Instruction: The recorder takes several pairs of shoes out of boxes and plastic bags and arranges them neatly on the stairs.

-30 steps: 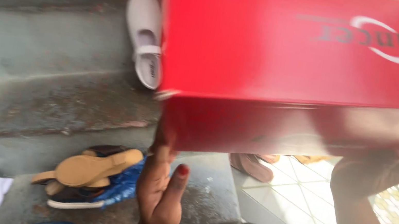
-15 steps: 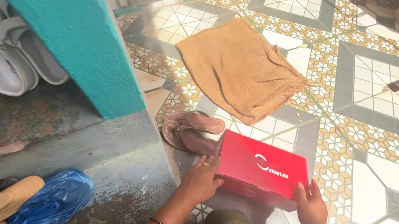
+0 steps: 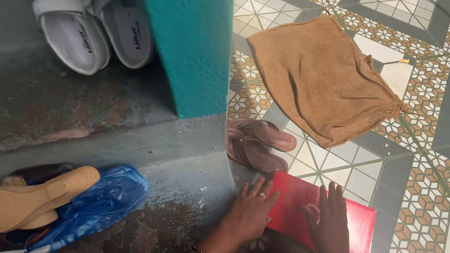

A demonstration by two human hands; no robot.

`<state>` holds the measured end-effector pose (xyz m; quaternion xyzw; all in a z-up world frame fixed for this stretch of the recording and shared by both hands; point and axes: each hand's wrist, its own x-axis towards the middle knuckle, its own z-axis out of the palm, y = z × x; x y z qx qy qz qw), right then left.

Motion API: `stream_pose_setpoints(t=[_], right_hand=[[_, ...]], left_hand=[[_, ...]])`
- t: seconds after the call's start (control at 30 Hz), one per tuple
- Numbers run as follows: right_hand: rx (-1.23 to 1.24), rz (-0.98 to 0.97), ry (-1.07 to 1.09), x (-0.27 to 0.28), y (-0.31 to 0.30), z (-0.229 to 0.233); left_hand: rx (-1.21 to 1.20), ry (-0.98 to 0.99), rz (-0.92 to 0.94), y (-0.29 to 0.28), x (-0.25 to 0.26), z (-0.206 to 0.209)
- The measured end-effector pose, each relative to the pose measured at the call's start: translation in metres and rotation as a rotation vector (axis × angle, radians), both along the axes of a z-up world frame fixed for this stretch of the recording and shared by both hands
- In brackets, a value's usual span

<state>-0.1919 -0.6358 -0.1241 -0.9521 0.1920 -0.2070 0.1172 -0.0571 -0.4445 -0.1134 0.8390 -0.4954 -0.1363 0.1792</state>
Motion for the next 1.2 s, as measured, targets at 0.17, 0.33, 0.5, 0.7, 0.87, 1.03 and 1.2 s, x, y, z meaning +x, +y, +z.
stream_pose_setpoints(t=[0.17, 0.33, 0.5, 0.7, 0.87, 1.03, 1.2], right_hand=[[0.055, 0.413, -0.118, 0.062, 0.073, 0.075], [0.027, 0.67, -0.152, 0.109, 0.132, 0.149], [-0.158, 1.015, -0.002, 0.139, 0.202, 0.226], [-0.404, 1.095, 0.656, 0.159, 0.315, 0.282], [-0.425, 0.948, 0.695, 0.22, 0.375, 0.257], [0.26, 0.596, 0.303, 0.29, 0.394, 0.141], [0.399, 0.516, 0.517, 0.352, 0.382, 0.057]], left_hand=[[-0.032, -0.224, -0.003, 0.062, 0.018, 0.111], [-0.003, -0.417, 0.091, 0.146, 0.05, 0.186], [0.25, -0.112, 0.644, 0.243, 0.087, 0.215], [0.205, 0.08, 1.072, 0.313, 0.086, 0.193], [-0.588, 0.175, 1.688, 0.356, 0.085, 0.095], [-0.868, 0.497, 1.922, 0.37, 0.085, 0.116], [-0.447, 0.457, 1.849, 0.375, 0.103, 0.104]])
